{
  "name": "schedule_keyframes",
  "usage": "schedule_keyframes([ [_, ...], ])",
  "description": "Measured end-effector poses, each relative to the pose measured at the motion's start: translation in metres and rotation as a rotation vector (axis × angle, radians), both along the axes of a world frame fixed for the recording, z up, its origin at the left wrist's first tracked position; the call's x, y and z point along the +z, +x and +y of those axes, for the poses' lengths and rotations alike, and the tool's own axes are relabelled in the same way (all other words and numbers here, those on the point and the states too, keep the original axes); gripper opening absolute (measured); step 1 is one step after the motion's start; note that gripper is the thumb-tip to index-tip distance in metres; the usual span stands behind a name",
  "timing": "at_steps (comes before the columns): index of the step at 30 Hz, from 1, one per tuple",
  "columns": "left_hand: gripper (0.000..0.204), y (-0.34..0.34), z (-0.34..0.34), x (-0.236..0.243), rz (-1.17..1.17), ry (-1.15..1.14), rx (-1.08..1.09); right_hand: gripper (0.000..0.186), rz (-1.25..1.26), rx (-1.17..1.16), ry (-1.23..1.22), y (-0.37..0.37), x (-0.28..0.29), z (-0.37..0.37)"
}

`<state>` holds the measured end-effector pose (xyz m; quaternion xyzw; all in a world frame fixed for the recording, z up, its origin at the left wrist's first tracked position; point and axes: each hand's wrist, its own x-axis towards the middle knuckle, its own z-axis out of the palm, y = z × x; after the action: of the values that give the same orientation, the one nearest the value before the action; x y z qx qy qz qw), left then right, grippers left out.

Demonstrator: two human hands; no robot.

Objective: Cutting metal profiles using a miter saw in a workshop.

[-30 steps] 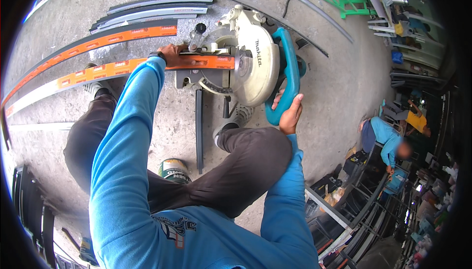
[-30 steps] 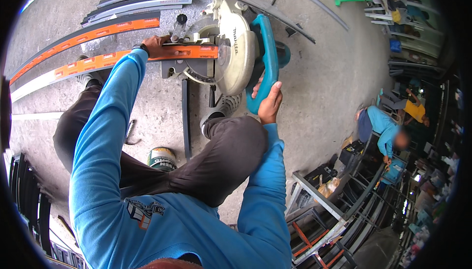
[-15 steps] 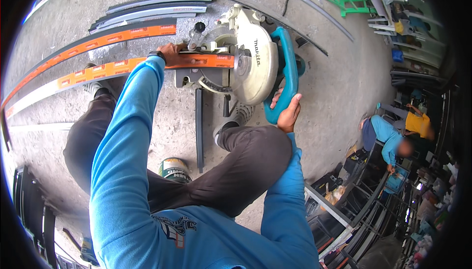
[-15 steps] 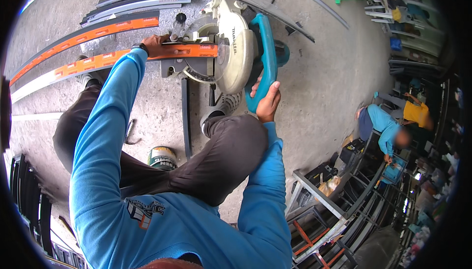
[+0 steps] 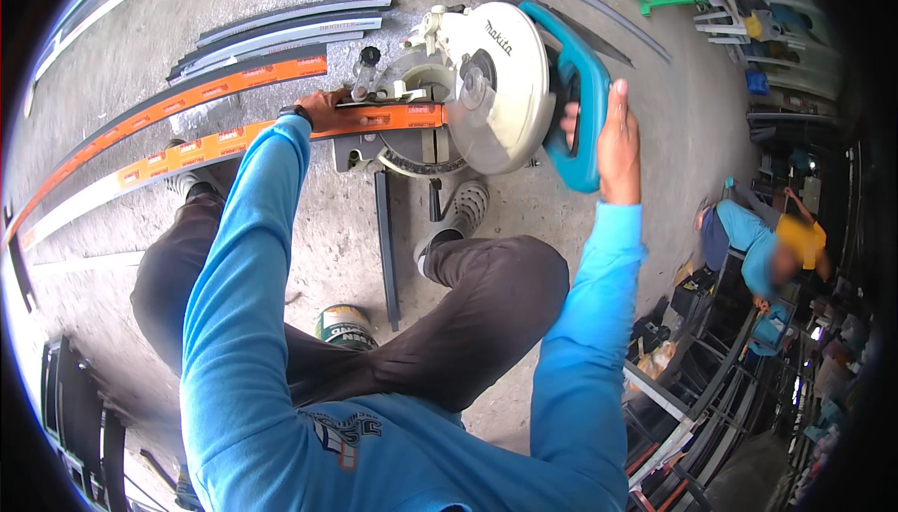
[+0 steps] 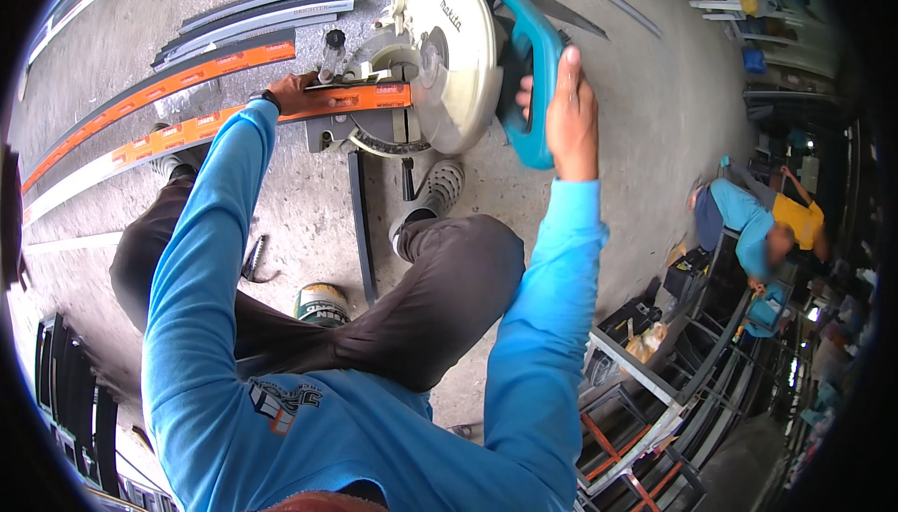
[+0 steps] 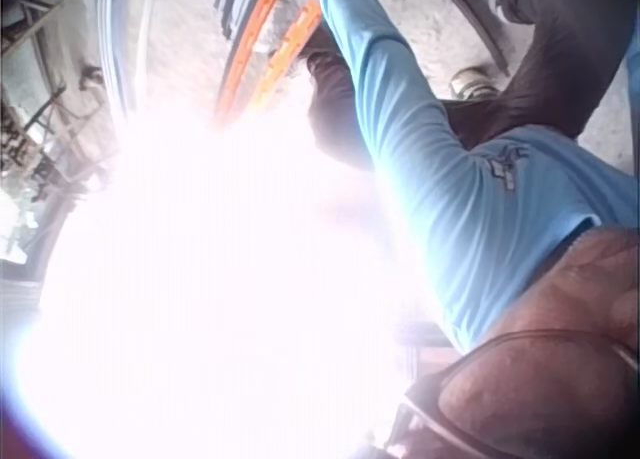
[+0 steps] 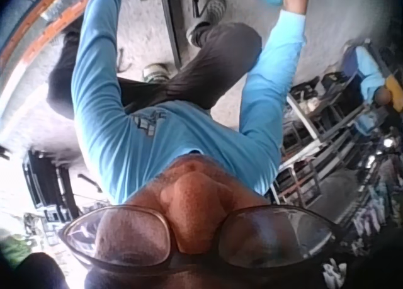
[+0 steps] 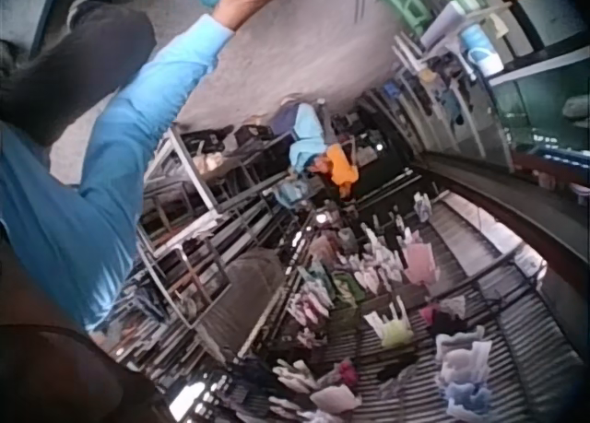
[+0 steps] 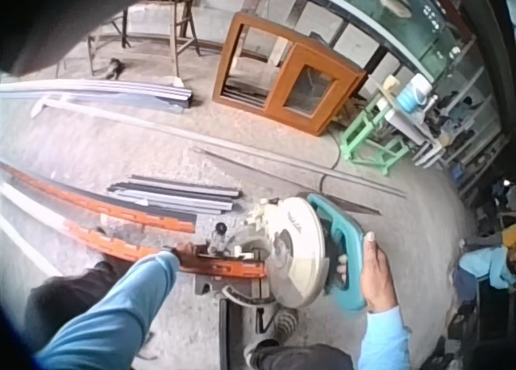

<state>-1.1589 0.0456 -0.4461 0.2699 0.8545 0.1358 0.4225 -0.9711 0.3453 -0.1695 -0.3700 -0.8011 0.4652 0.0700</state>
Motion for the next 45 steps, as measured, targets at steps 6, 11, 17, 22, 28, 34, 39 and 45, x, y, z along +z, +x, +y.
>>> schedule_keyframes([
  [6,0.120,-0.007,-0.033,-0.020,-0.013,-0.047,-0.011,0.064,0.079,0.056,0.213,-0.032,0.013,0.013],
  [11,0.103,-0.014,-0.050,0.007,-0.191,-0.120,-0.127,0.064,0.285,0.097,0.542,-0.033,0.020,0.025],
  [17,0.098,0.010,-0.044,0.149,-0.070,-0.044,-0.190,0.049,0.783,0.384,0.620,-0.012,0.051,-0.056],
  [22,0.097,0.011,-0.072,0.285,-0.005,0.045,0.080,0.088,0.456,1.111,1.163,-0.035,0.032,-0.191],
  [28,0.042,0.080,-0.250,0.311,1.255,0.969,0.507,0.056,0.355,1.112,1.311,-0.055,0.107,-0.220],
  [34,0.111,0.106,-0.413,0.159,-0.007,1.624,2.110,0.061,0.406,1.104,1.354,0.000,0.147,-0.268],
  [39,0.077,0.031,-0.405,0.196,0.106,2.260,1.723,0.057,0.429,0.939,1.506,0.017,0.147,-0.268],
  [45,0.024,0.023,-0.383,0.330,0.173,2.397,1.085,0.055,0.602,0.748,1.158,-0.016,0.038,-0.209],
])
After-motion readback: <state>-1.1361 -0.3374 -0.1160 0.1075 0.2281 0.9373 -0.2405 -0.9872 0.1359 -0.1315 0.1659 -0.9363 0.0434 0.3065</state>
